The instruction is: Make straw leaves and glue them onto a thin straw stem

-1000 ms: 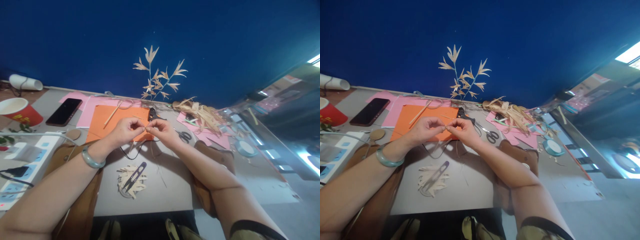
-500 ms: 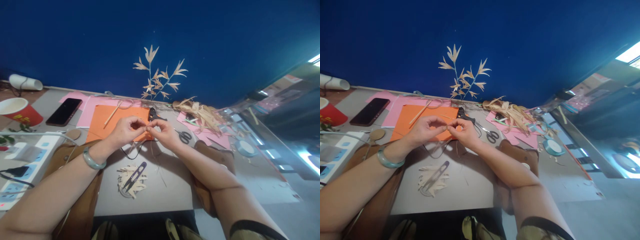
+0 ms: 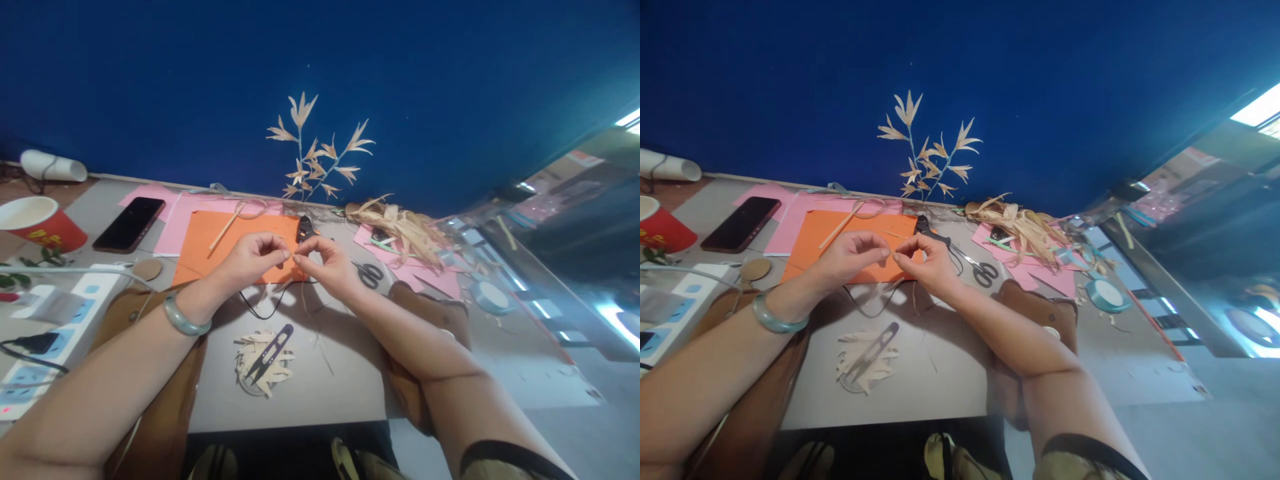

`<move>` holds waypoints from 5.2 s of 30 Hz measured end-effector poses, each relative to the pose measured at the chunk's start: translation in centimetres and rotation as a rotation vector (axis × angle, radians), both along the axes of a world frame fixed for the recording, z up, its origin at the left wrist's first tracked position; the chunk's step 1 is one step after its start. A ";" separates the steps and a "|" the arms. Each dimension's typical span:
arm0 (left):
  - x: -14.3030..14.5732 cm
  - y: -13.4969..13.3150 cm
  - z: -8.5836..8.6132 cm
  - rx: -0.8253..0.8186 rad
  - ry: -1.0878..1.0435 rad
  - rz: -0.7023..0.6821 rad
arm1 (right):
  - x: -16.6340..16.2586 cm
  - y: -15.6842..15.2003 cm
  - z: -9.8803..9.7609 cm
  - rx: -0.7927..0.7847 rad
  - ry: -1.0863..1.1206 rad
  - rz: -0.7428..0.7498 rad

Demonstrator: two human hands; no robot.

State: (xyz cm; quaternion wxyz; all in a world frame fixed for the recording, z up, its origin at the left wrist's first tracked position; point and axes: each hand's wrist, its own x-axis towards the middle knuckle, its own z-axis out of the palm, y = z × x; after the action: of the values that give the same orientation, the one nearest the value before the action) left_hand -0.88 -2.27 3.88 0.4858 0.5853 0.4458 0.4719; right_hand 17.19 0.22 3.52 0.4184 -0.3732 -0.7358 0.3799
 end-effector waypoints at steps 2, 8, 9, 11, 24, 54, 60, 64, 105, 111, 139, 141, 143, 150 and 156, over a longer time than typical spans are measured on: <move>0.0 0.0 0.1 -0.024 -0.034 -0.020 | 0.0 0.0 0.0 -0.008 0.008 0.009; 0.1 0.0 0.1 -0.053 -0.078 -0.053 | 0.0 0.0 -0.4 -0.032 0.026 0.024; 0.1 0.0 0.1 -0.061 -0.090 -0.059 | 0.0 0.0 -0.4 -0.031 0.030 0.029; 0.1 0.0 0.2 -0.084 -0.113 -0.074 | 0.0 0.0 -0.5 -0.019 0.035 0.043; 0.0 0.0 0.2 -0.116 -0.168 -0.085 | 0.4 -0.7 -0.2 0.776 -0.174 -0.096; -0.1 0.0 -0.8 0.072 0.010 0.003 | 0.2 -0.6 -0.5 0.723 -0.206 -0.102; 0.1 -0.3 -0.5 0.053 0.014 0.003 | 0.3 -0.9 -0.5 0.844 -0.302 -0.153; 0.3 -0.5 -0.2 -0.008 -0.023 -0.002 | 0.3 -0.9 -0.5 0.931 -0.339 -0.156; 0.4 -0.2 -0.2 -0.191 -0.145 -0.057 | 0.2 0.3 -1.6 0.907 -0.315 -0.099; 0.5 -0.2 -0.4 -0.231 -0.219 -0.093 | 0.3 0.2 -1.3 0.924 -0.325 -0.106; 0.0 -0.1 -0.3 -0.294 -0.272 -0.123 | 0.8 0.5 -0.8 1.002 -0.361 -0.022; 0.0 -0.1 -0.3 -0.287 -0.273 -0.126 | 0.8 0.5 -0.9 0.994 -0.389 -0.018; 0.1 -0.1 -0.4 -0.273 -0.280 -0.133 | 0.8 0.5 -1.0 0.975 -0.391 -0.015; 0.0 -0.2 -0.4 -0.253 -0.271 -0.133 | 0.6 0.5 -0.9 0.960 -0.372 -0.041; -0.1 -0.1 -0.3 -0.271 -0.281 -0.142 | 0.7 0.4 -0.5 0.968 -0.344 -0.070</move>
State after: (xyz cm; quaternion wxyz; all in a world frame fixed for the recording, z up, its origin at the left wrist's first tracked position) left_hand -1.01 -2.42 3.59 0.6497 0.4730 0.3906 0.4490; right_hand 17.90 0.59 3.04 0.4289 -0.2182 -0.8724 -0.0855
